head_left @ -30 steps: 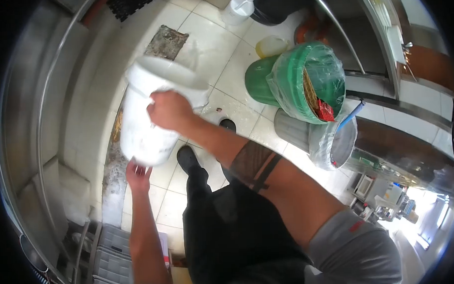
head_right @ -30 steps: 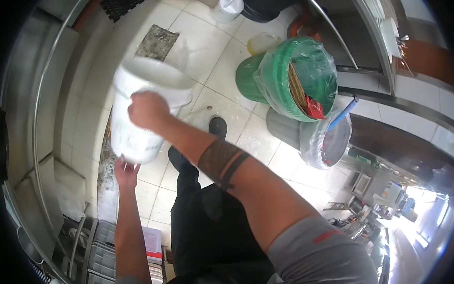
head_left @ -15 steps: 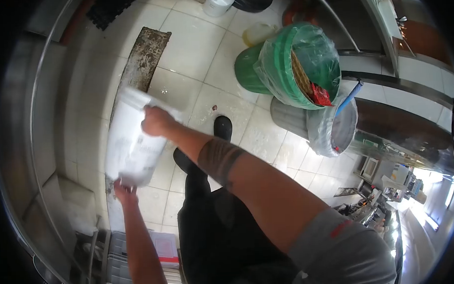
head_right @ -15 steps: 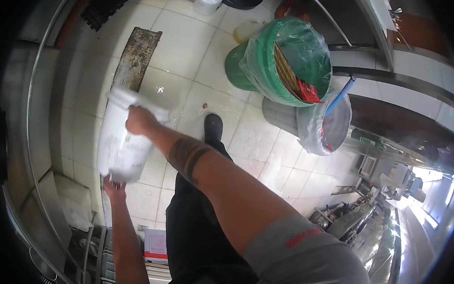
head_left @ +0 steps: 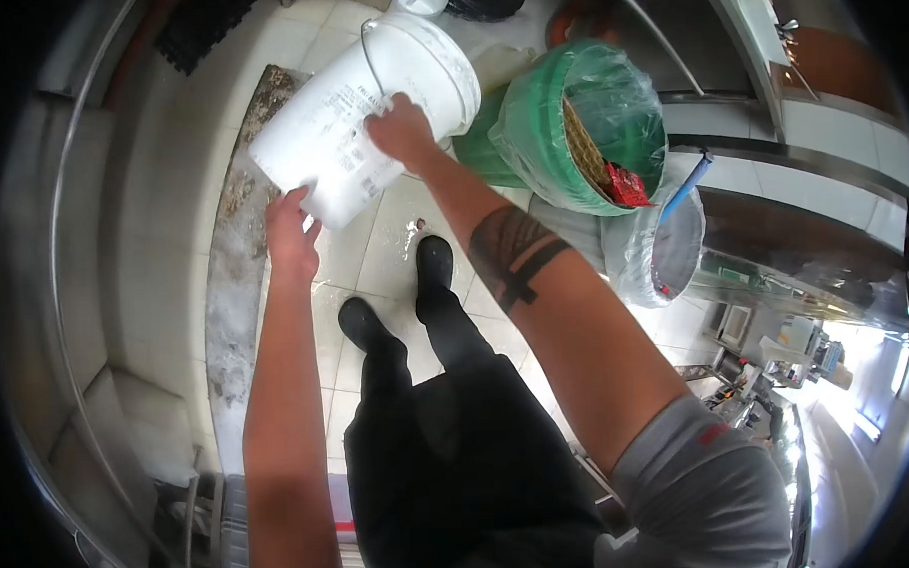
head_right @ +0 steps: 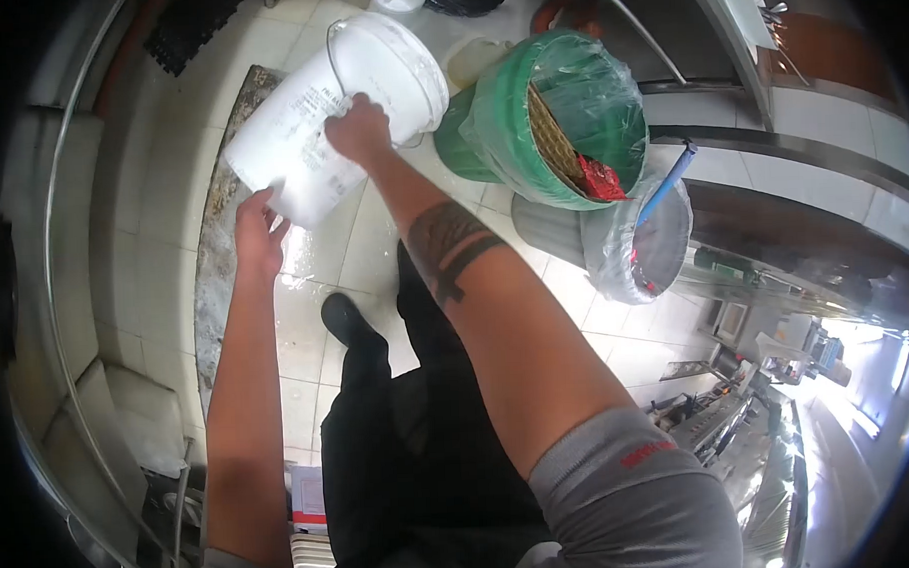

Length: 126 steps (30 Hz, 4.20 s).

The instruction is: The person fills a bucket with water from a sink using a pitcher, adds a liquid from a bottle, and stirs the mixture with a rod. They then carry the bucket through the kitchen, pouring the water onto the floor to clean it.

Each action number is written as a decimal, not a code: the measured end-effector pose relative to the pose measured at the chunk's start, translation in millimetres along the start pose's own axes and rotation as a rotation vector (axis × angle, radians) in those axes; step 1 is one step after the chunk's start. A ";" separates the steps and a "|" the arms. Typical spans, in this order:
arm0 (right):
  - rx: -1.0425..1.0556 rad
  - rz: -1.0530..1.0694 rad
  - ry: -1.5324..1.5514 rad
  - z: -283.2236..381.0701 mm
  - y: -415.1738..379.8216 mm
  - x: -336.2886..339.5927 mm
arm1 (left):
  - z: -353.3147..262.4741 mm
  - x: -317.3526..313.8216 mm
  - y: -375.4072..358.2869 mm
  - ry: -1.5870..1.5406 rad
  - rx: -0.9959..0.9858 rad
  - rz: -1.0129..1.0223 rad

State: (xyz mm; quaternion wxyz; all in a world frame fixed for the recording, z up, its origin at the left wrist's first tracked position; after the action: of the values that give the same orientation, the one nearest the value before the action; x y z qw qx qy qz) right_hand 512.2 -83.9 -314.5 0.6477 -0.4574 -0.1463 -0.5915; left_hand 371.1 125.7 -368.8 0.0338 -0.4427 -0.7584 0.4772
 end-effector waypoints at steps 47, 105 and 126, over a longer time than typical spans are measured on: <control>1.490 1.064 -0.729 73.2 -449.4 -42.9 | 124.9 197.8 -458.0 -1.505 -0.624 -0.424; 0.324 1.781 -0.623 262.0 -554.3 -467.5 | -1.9 420.7 -459.3 0.038 -0.289 -1.778; 0.583 2.118 -0.873 135.0 -667.9 -368.6 | 240.7 283.3 -540.1 -1.201 -0.478 -2.041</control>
State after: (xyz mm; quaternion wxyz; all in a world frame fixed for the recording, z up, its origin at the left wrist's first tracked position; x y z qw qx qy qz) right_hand -136.4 331.5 -230.9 0.7904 -0.3489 -0.0327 0.5024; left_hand -259.8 75.6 -197.3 -0.0456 0.6574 -0.7227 0.2083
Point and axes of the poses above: each hand's wrist, its own y-axis towards the middle knuckle, its own x-axis out of the back of the hand, z = x × y, the point moved 8 cm from there along y, towards the middle knuckle, and after that the axes turned 7 degrees about -y, right-handed, at the moved point
